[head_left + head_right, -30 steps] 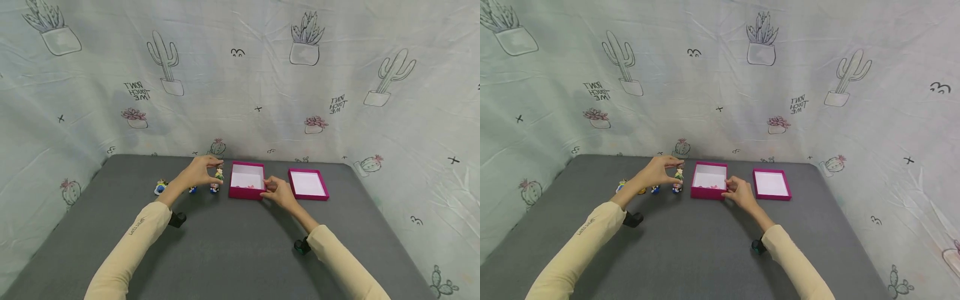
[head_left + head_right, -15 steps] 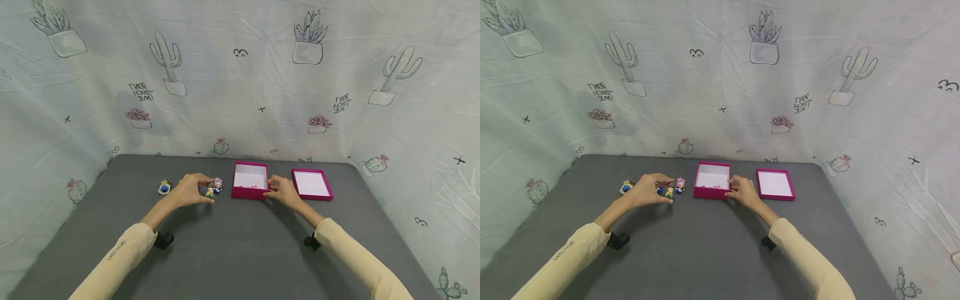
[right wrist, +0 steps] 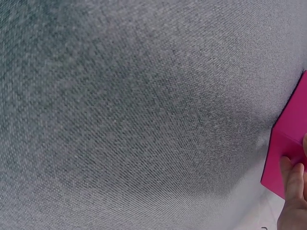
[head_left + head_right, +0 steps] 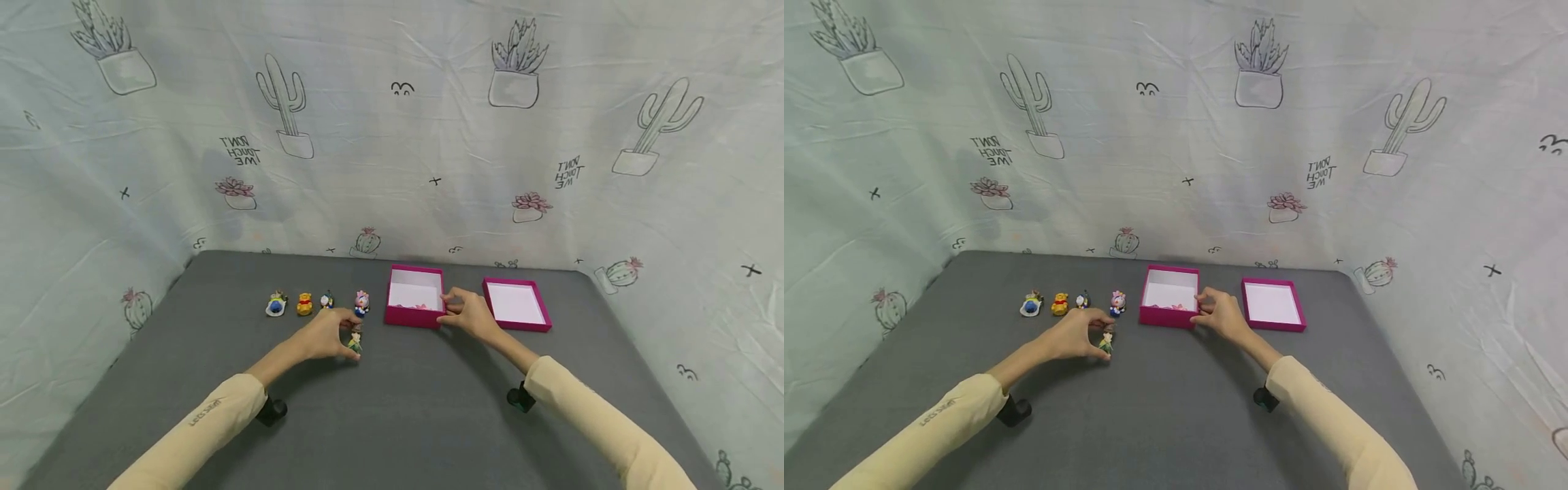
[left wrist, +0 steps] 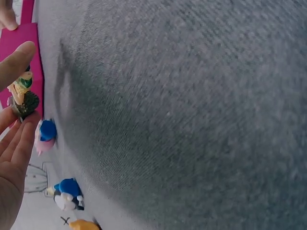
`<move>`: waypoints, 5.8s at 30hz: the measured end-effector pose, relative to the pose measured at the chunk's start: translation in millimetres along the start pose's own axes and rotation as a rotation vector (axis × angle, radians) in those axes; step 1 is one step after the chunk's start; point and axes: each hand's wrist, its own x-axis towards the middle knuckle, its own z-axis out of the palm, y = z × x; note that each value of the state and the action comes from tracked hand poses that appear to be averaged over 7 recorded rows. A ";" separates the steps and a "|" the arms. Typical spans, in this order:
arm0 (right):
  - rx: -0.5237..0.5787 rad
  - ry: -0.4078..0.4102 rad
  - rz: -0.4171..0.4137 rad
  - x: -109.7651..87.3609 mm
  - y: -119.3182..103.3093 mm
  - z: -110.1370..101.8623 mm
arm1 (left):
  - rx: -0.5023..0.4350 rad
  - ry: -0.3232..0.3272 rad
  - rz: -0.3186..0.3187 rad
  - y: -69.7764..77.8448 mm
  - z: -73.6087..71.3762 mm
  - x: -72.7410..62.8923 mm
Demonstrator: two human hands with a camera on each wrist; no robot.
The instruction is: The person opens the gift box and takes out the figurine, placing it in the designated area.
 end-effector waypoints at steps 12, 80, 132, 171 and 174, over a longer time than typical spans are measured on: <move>0.000 0.008 -0.015 2.5 3.7 2.1 | 0.060 0.004 0.021 -6.1 3.0 8.6; -0.014 0.010 -0.018 7.0 -4.6 2.3 | 0.049 -0.124 0.048 -13.9 -8.9 6.5; 0.002 0.030 -0.043 3.2 2.0 4.4 | 0.020 -0.115 -0.038 -21.6 -4.3 -3.9; 0.012 0.039 -0.085 7.0 7.2 3.2 | -0.267 0.150 0.104 -2.6 -22.7 36.8; 0.013 0.045 -0.086 6.7 8.2 4.6 | -0.276 0.145 0.118 12.1 -19.5 62.1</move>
